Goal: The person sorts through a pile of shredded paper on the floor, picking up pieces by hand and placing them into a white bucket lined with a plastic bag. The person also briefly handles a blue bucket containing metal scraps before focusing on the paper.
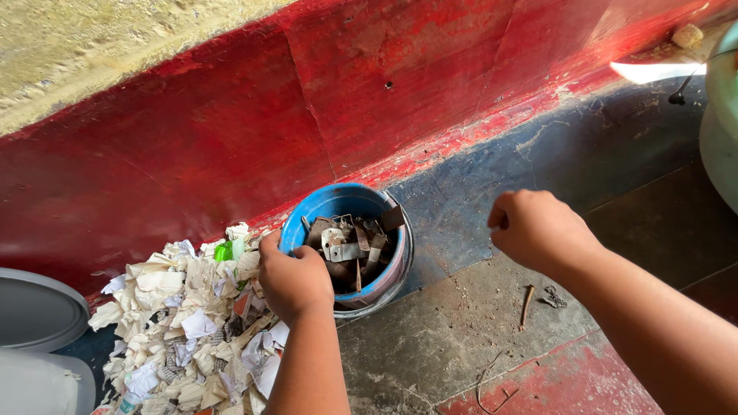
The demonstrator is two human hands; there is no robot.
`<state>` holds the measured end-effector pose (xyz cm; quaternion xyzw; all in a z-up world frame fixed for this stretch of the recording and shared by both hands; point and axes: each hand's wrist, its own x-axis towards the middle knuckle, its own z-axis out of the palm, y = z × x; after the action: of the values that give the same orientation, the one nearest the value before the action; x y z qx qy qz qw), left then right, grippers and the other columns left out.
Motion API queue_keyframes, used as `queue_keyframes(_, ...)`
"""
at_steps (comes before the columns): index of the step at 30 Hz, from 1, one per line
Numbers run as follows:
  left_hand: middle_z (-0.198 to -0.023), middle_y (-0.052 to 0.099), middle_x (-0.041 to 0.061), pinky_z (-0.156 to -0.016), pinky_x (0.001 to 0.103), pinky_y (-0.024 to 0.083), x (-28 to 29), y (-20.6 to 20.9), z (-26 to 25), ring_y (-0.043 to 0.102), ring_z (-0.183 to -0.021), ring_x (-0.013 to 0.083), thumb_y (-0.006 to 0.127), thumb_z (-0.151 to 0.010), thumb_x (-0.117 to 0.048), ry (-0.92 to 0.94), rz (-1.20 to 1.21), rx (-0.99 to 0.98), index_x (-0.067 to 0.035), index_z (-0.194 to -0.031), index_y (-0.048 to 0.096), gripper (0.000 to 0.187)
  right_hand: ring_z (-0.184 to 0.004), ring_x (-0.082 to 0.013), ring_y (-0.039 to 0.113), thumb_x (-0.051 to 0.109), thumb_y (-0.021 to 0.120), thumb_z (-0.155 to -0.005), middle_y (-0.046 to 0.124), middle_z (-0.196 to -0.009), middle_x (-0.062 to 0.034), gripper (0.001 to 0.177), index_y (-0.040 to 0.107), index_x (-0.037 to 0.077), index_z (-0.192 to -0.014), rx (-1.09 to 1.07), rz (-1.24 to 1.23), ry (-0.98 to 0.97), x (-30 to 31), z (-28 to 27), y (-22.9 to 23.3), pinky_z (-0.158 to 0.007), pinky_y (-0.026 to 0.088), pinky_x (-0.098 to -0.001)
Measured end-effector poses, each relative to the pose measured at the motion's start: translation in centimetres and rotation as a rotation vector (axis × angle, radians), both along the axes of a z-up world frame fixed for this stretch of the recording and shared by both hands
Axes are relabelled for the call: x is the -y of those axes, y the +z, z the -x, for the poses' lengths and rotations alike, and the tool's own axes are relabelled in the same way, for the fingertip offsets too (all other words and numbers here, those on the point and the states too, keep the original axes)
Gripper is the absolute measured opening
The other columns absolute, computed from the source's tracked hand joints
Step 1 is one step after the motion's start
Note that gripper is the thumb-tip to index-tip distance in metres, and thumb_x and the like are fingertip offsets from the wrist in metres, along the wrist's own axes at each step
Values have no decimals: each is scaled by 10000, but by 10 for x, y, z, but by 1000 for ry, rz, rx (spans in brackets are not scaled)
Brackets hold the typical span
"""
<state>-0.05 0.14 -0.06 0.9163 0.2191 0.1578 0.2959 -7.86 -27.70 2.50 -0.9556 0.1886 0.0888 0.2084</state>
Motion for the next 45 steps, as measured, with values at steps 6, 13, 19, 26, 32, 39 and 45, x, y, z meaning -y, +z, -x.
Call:
queue_keyframes(6, -1065, 742, 147, -829, 490, 543, 0, -1, -1, 705, -977, 353, 606, -870, -123, 7, 2, -23, -136, -1222, 633, 354, -1084, -322, 741, 126, 626, -898, 769, -1148, -124, 241, 781, 118, -1082, -377, 117, -38, 8, 3, -38, -940, 600, -429)
queue_keyframes(13, -1066, 747, 139, -837, 484, 547, 0, 0, -1, 712, -978, 348, 599, -873, -126, 6, 16, -38, -145, -1217, 632, 346, -1168, -288, 719, 88, 617, -900, 738, -1247, -90, 273, 759, 98, -1133, -513, 186, 40, 13, 11, -84, -963, 605, -408)
queue_keyframes(19, -1093, 734, 140, -824, 483, 547, 0, 2, -1, 708, -982, 341, 605, -864, -130, 0, 6, -30, -134, -1223, 616, 359, -1187, -291, 706, 87, 574, -935, 735, -1250, -93, 287, 727, 118, -1176, -480, 164, -26, 7, 16, -102, -974, 599, -415)
queue_keyframes(26, -1094, 740, 136, -836, 482, 547, 0, 4, -1, 711, -985, 340, 595, -871, -125, 4, 15, -41, -141, -1242, 619, 373, -1028, -286, 736, 110, 694, -863, 759, -1104, -126, 241, 726, 78, -1100, -412, 55, -30, 3, 9, -90, -883, 613, -401)
queue_keyframes(32, -1096, 739, 142, -836, 482, 549, 0, 3, -1, 711, -988, 342, 594, -878, -124, 2, 13, -42, -139, -1243, 621, 366, -665, -188, 751, 108, 796, -789, 786, -775, -109, 164, 747, 13, -913, 27, -509, -80, -4, -10, -30, -640, 605, -336)
queue_keyframes(39, -1063, 745, 151, -840, 484, 548, 0, 1, -1, 713, -978, 353, 598, -871, -124, 0, 6, -29, -138, -1225, 637, 357, -748, -113, 722, 55, 762, -828, 740, -822, -48, 164, 681, 3, -960, 377, -954, -6, -46, -4, 30, -664, 583, -273)
queue_keyframes(45, -1078, 741, 154, -842, 491, 540, 0, 0, -1, 703, -983, 365, 610, -855, -128, -1, -6, 2, -146, -1238, 643, 385, -771, -110, 728, 15, 744, -839, 727, -820, -54, 128, 650, -7, -923, 417, -1027, -11, -76, 1, 29, -704, 617, -272)
